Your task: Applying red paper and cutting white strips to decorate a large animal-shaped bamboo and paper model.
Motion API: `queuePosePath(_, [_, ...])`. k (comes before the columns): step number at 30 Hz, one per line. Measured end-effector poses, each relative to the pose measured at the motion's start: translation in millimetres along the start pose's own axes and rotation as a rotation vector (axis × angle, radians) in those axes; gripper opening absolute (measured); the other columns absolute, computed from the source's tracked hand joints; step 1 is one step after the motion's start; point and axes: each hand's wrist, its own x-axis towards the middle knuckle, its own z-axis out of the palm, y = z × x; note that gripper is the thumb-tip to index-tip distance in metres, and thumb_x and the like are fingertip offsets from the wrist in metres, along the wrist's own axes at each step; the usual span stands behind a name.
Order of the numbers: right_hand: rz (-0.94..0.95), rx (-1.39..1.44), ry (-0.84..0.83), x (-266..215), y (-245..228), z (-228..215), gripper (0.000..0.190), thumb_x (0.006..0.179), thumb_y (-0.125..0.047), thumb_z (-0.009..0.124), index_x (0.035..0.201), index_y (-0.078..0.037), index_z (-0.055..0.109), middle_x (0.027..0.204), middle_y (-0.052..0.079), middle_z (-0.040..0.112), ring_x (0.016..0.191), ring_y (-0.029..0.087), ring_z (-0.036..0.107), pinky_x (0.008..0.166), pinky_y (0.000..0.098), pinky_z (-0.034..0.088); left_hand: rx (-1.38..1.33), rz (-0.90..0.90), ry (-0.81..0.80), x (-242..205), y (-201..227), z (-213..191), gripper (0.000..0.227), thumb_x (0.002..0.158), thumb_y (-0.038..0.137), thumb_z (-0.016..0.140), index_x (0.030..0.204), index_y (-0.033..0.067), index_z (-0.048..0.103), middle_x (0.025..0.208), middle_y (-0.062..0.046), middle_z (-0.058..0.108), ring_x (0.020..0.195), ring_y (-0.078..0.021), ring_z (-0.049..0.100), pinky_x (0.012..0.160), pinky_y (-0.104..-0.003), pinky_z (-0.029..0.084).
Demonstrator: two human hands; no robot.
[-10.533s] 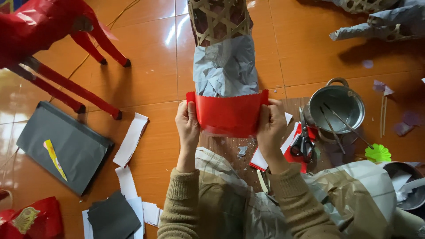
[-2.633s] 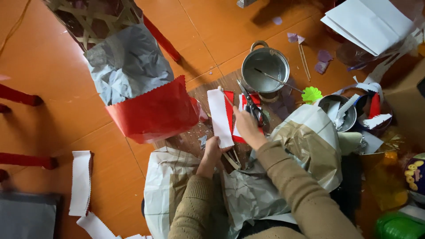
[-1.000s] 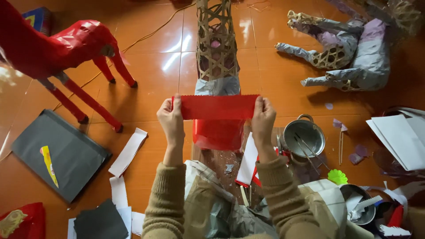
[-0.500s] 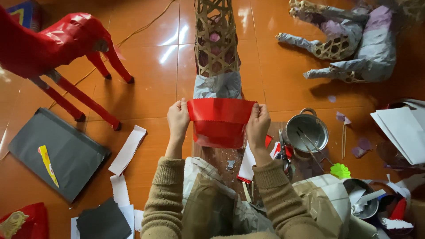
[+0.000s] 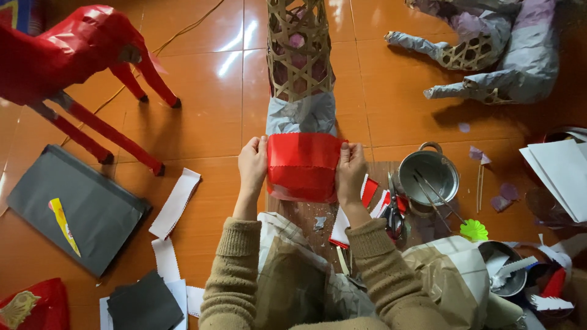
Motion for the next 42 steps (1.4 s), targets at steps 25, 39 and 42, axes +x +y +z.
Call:
queuePosePath(25, [0.187,0.335,-0.522,3,23,-13,0.095,0.093,-0.078,0.024,0.164,-0.017,0.006,0.169,0.015,0.023,0.154,0.031,0.023,0.123,0.0453,0.020,-0.505,0.081,-0.068,5,-74,14,0.031,0.105,0.017,0.049,0.130,-0.0006,0.053,0.118,-0.014,0.064,0.108,-0.0183,0.061,0.096,-0.032,0.051])
queuePosePath(39, [-0.030,0.394,-0.675,-22,50,-16,0.088,0.106,-0.070,0.022,0.143,0.003,0.057,0.139,0.015,0.067,0.134,0.029,0.058,0.119,0.0352,0.037,-0.469,0.193,-0.409,-49,-12,-8,0.062,0.112,0.039,0.027,0.163,0.0035,0.027,0.171,-0.015,0.028,0.158,-0.0258,0.025,0.127,-0.036,0.021])
queuePosePath(42, [-0.035,0.456,-0.714,-21,54,-13,0.084,0.108,-0.066,0.025,0.139,0.004,0.060,0.138,0.015,0.065,0.129,0.027,0.059,0.114,0.0361,0.042,-0.536,0.145,-0.448,-45,-15,-6,0.063,0.111,0.038,0.028,0.163,0.0036,0.024,0.172,-0.014,0.024,0.159,-0.0256,0.021,0.127,-0.035,0.018])
